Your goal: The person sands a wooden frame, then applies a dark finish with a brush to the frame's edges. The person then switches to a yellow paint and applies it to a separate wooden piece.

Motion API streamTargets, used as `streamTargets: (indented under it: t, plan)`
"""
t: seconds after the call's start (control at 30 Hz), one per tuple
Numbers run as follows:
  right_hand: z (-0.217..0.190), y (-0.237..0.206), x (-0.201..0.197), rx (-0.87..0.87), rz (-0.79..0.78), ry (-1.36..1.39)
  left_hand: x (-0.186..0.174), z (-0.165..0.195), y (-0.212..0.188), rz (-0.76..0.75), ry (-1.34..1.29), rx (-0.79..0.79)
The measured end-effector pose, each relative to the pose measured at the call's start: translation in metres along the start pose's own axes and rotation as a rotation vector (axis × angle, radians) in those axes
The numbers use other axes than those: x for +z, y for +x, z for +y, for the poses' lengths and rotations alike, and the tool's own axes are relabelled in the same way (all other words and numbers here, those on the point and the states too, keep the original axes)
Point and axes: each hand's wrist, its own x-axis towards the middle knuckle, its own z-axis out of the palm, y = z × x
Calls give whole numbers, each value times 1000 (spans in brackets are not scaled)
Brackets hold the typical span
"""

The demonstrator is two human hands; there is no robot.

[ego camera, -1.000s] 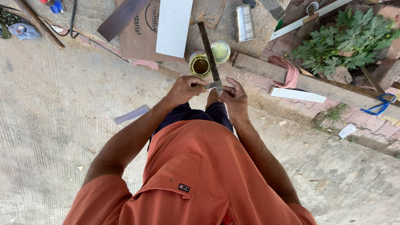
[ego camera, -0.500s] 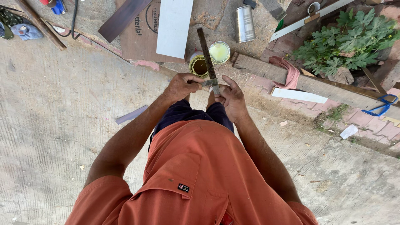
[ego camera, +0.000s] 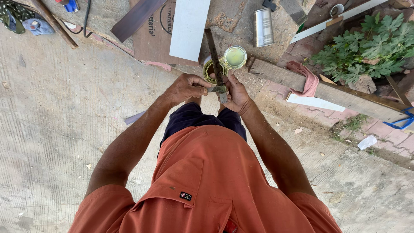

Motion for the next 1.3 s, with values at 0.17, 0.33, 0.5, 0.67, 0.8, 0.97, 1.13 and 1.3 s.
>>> streamTargets:
  t: [0.17, 0.33, 0.5, 0.67, 0.8, 0.97, 1.13, 1.3]
  plan:
    - [10, 13, -5, 43, -19, 115, -6, 0, -8, -1, 7, 5]
    - [17, 20, -9, 43, -43, 151, -8, -2, -14, 25, -6, -3]
    - [20, 16, -2, 21, -111, 224, -5, -1, -18, 91, 166, 197]
    - [17, 11, 9, -51, -155, 266, 8, 0, -35, 64, 188, 182]
    - [11, 5, 12, -78, -132, 228, 11, 1, -52, 14, 126, 232]
    - [5, -2, 11, -59, -55, 118, 5, 10, -42, 105, 154, 354]
    - [3, -4, 13, -68, -25, 127, 16, 10, -36, 168, 271, 400]
    - [3, -6, 11, -90, -45, 118, 22, 7, -51, 62, 285, 481]
